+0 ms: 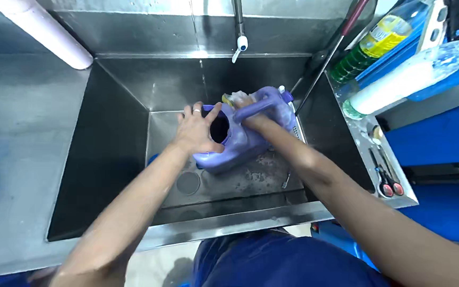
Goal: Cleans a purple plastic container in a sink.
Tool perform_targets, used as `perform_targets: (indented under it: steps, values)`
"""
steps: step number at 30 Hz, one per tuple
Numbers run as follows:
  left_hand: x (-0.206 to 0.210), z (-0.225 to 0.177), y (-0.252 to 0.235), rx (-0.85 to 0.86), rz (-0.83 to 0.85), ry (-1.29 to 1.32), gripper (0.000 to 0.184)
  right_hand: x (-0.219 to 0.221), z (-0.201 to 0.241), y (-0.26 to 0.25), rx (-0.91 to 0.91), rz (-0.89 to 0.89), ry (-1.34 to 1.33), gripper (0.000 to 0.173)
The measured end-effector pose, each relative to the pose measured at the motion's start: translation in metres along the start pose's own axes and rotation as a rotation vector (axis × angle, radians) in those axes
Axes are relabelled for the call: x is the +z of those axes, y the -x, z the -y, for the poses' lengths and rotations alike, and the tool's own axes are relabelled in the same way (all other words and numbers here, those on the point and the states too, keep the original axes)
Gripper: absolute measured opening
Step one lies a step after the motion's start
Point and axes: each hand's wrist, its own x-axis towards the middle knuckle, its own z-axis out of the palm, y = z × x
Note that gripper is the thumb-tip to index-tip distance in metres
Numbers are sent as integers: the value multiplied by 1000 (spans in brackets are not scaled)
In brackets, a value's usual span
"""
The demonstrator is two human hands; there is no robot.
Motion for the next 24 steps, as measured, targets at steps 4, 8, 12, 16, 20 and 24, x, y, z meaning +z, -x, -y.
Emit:
perform_targets:
  steps: [4, 8, 12, 16, 20, 24]
  values:
    - [4, -3, 2, 0, -94, 85, 112, 50, 8, 95, 49, -213, -384, 21]
    - [10, -5, -5, 69, -237, 209, 72, -23, 37, 62, 363, -173, -599, 19]
    - [8, -4, -9, 52, -202, 240, 64, 7, 83, 25, 609, -282, -554, 33]
    - [8, -2, -4, 62, -167, 218, 57, 13, 139, 58, 633, -94, -568, 25]
    - [5, 1, -5, 99, -174, 237, 55, -32, 89, 58, 565, 14, -524, 27]
    - [7, -4, -1, 71, -139, 210, 55, 1, 115, 31, 767, -143, -526, 37]
